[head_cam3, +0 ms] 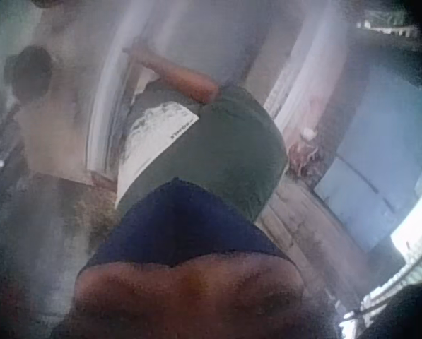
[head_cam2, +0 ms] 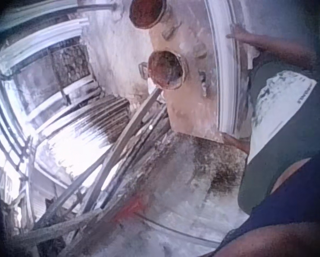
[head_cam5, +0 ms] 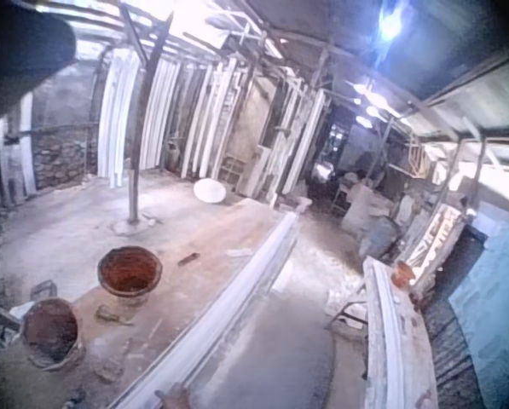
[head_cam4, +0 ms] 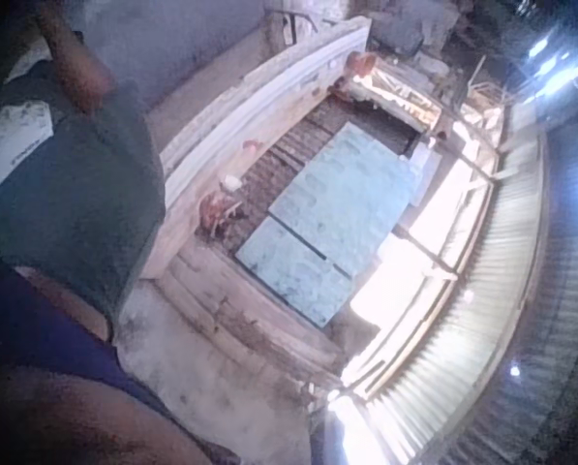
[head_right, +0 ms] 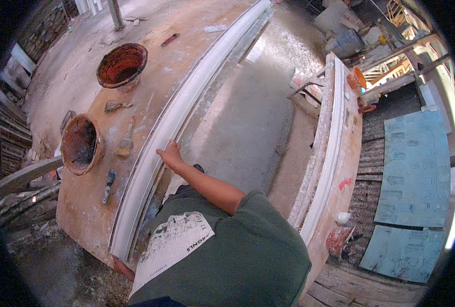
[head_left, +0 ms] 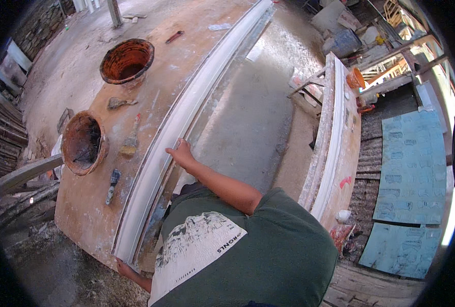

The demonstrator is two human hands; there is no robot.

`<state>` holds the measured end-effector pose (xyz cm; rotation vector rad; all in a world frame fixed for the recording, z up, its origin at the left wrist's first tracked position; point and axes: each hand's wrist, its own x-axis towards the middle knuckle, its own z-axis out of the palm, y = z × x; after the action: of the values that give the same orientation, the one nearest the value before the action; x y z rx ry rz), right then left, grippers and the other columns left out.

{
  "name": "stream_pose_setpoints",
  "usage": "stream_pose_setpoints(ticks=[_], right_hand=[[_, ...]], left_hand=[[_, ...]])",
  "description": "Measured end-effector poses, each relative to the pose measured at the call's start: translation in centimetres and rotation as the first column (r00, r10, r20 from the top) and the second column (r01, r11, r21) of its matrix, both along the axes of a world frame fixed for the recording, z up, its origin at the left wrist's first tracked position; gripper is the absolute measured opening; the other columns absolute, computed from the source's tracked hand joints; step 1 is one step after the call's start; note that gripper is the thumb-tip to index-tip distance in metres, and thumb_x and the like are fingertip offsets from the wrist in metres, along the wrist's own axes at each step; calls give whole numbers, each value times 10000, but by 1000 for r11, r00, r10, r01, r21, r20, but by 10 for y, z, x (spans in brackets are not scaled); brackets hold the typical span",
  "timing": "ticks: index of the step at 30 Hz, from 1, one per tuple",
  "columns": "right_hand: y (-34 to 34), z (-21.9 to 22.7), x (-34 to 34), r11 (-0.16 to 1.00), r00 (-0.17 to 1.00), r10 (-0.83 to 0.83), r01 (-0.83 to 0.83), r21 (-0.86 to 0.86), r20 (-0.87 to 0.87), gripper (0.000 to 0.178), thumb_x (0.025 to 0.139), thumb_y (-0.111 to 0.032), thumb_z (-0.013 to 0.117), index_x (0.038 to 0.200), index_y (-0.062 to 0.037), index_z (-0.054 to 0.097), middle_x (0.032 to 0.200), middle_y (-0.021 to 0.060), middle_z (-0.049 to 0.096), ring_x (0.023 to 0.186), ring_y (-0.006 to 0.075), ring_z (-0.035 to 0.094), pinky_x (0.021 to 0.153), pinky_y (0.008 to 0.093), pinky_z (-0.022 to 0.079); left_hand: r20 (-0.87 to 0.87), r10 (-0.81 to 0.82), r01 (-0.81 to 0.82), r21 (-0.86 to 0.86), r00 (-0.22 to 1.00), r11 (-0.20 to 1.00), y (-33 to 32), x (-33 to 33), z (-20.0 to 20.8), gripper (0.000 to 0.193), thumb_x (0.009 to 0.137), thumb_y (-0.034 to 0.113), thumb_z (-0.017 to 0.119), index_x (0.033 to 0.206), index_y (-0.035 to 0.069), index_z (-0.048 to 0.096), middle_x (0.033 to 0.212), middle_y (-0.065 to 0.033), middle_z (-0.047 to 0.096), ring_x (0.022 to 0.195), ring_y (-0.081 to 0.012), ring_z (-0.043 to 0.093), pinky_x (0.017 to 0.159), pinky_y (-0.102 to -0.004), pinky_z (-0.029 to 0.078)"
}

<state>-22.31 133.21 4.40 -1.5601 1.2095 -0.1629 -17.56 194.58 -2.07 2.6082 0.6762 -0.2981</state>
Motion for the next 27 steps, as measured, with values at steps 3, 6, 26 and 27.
stream_pose_setpoints(ticks=[3, 6, 26, 27], right_hand=[[-2, 4, 0, 998, 999, -6, 3, 58, 45, 845, 791, -322, 723, 1422, 42, 295, 1394, 276, 368, 1279, 370, 412, 1061, 402, 361], [-6, -3, 2, 997, 994, -3, -6, 80, 107, 831, 803, -322, 718, 1420, 47, 302, 1398, 283, 393, 1283, 363, 427, 1053, 405, 368], [0, 15, 8, 989, 990, -96, 83, 125, 105, 764, 763, -290, 726, 1374, 18, 386, 1325, 254, 489, 1238, 344, 481, 1036, 382, 384], [0, 17, 11, 985, 988, -110, 94, 147, 105, 763, 761, -290, 725, 1372, 17, 387, 1324, 253, 491, 1234, 346, 486, 1038, 380, 382]], left_hand=[[-63, -82, 63, -255, 995, 965, 1, -13, 46, 646, 909, 526, 543, 1029, -99, 653, 1045, -272, 647, 976, -376, 598, 893, -448, 434], [-126, -65, 2, -448, 990, 894, 19, -15, 53, 620, 887, 514, 587, 1095, -68, 632, 1088, -226, 631, 1016, -318, 575, 892, -434, 431], [154, 602, -111, -919, 783, 379, -15, -49, 35, 588, 923, 416, 539, 1434, 173, 379, 1373, -174, 426, 1327, -307, 375, 1097, -544, 240], [169, 601, -114, -908, 781, 404, -9, -48, 28, 586, 924, 418, 537, 1443, 200, 371, 1367, -179, 427, 1321, -308, 382, 1093, -555, 239]])
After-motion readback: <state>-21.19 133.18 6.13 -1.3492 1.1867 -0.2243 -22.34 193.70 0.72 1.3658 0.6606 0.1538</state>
